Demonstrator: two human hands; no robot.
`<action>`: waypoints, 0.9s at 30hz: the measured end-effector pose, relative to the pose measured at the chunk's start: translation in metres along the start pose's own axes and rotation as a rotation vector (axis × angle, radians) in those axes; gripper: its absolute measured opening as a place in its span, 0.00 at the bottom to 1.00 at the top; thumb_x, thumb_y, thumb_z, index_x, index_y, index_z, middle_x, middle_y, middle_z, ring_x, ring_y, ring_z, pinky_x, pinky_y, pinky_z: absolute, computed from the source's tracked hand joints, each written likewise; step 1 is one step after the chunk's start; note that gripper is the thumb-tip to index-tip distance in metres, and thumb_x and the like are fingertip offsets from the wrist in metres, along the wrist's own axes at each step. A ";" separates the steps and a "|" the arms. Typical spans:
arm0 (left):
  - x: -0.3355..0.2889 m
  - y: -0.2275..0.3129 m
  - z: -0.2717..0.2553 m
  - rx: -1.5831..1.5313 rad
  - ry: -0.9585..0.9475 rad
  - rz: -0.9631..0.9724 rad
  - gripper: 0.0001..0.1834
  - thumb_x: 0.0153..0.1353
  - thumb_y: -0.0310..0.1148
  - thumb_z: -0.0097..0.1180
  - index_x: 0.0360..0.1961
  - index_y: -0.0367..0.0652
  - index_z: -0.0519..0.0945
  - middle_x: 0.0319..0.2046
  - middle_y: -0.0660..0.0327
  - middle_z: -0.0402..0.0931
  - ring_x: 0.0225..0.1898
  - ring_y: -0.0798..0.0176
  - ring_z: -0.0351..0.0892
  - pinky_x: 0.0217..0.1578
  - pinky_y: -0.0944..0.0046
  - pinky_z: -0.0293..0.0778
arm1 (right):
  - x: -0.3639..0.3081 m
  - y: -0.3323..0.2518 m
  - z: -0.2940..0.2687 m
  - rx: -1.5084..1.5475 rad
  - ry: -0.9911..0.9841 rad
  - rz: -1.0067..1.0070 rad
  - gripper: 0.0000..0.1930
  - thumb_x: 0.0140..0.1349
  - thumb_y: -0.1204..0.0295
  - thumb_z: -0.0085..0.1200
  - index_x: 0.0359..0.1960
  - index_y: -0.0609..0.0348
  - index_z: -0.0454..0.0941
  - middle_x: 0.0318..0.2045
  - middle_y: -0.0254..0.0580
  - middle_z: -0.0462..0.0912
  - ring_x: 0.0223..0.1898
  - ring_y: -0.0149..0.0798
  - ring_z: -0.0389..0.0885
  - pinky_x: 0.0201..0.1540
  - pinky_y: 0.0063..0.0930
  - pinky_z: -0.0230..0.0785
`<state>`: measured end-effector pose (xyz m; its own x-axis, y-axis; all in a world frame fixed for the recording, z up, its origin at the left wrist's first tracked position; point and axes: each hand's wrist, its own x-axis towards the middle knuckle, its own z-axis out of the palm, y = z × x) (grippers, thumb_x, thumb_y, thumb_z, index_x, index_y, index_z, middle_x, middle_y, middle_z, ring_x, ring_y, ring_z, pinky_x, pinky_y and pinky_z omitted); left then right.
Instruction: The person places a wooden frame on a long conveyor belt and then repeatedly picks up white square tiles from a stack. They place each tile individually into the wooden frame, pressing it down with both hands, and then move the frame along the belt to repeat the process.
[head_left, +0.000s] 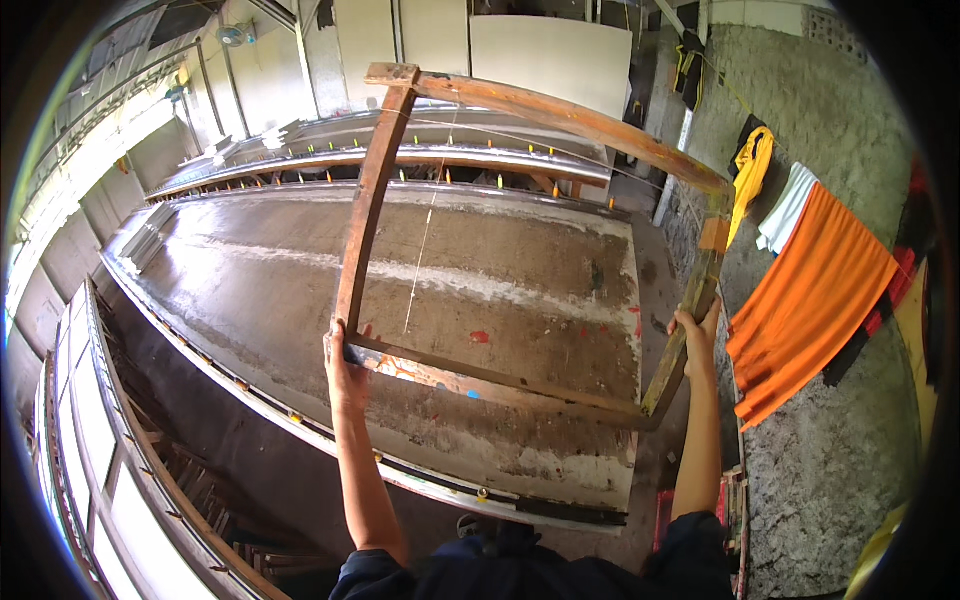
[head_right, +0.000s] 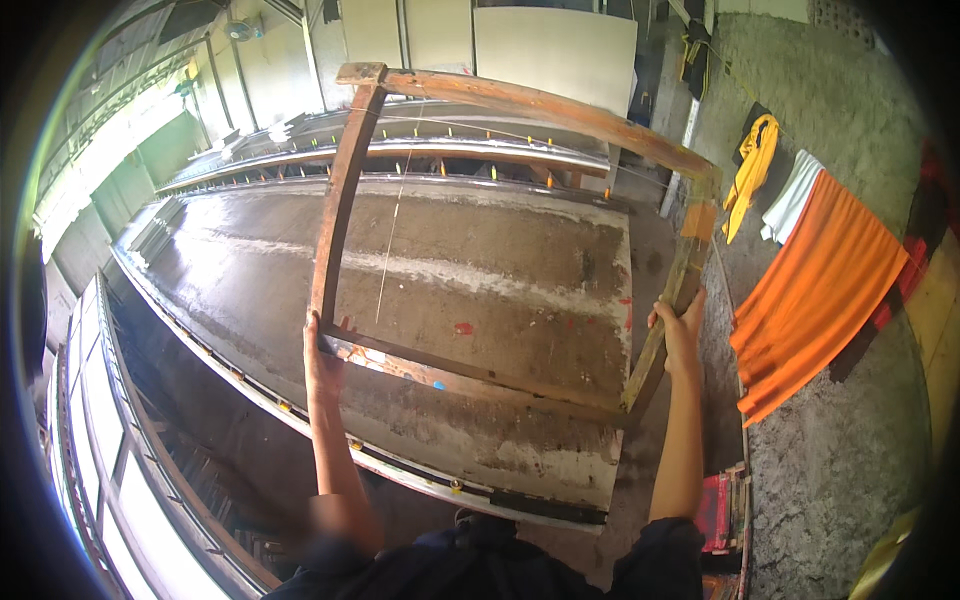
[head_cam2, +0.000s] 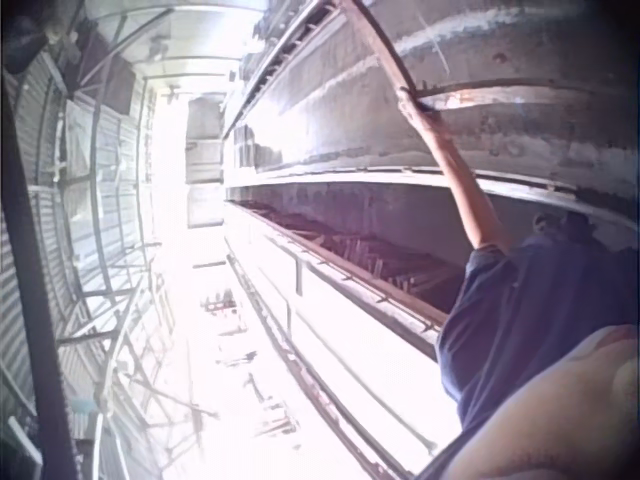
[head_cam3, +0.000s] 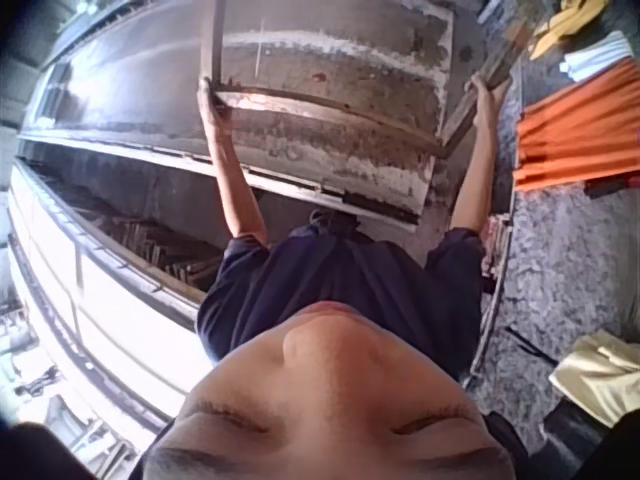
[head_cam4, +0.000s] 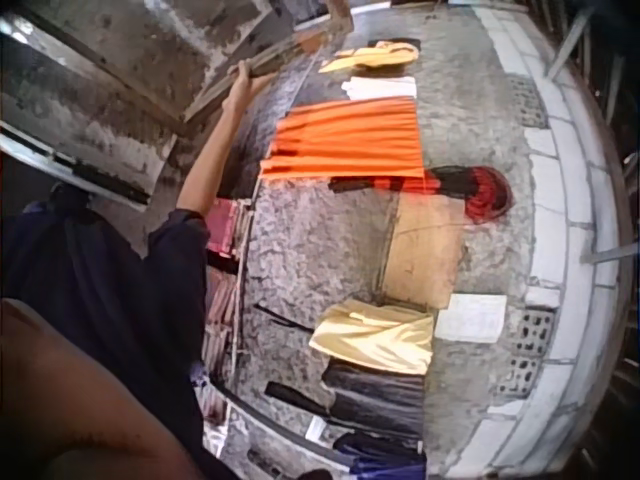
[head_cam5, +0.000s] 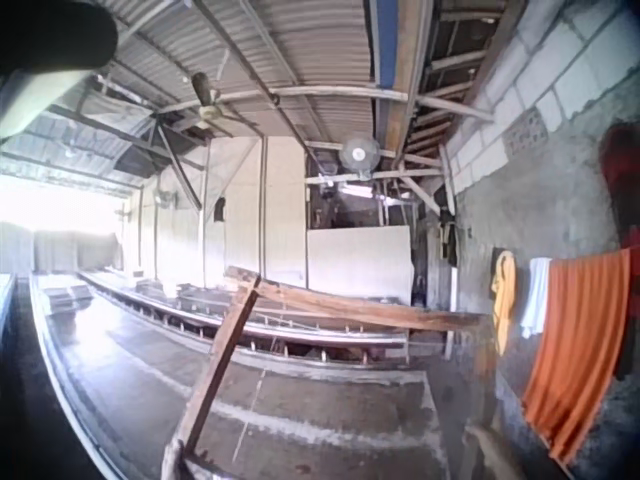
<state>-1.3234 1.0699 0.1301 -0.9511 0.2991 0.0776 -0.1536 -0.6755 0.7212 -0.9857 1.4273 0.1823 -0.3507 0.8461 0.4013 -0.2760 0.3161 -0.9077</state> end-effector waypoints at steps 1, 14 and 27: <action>0.004 0.005 -0.002 0.053 -0.021 0.034 0.21 0.61 0.47 0.55 0.48 0.45 0.69 0.41 0.56 0.73 0.40 0.57 0.76 0.48 0.53 0.74 | 0.001 0.001 0.002 0.003 0.023 0.008 0.26 0.54 0.85 0.49 0.53 0.57 0.55 0.32 0.40 0.69 0.23 0.33 0.72 0.25 0.28 0.67; 0.077 0.090 -0.041 -0.268 -0.066 0.132 0.16 0.61 0.41 0.56 0.41 0.38 0.73 0.33 0.58 0.73 0.32 0.65 0.74 0.46 0.63 0.74 | -0.031 0.014 0.118 0.135 0.096 0.127 0.26 0.52 0.84 0.49 0.53 0.57 0.56 0.31 0.41 0.72 0.22 0.35 0.73 0.27 0.31 0.67; 0.234 0.246 -0.279 -0.280 0.113 0.334 0.18 0.61 0.40 0.57 0.45 0.39 0.72 0.29 0.63 0.72 0.34 0.68 0.74 0.43 0.69 0.74 | -0.070 0.030 0.468 0.097 -0.080 0.125 0.25 0.52 0.81 0.50 0.53 0.58 0.60 0.33 0.42 0.71 0.22 0.34 0.73 0.27 0.30 0.66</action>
<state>-1.6583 0.7858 0.1336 -0.9818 -0.0310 0.1875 0.1146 -0.8834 0.4544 -1.3882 1.1770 0.1850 -0.4572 0.8381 0.2977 -0.3094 0.1639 -0.9367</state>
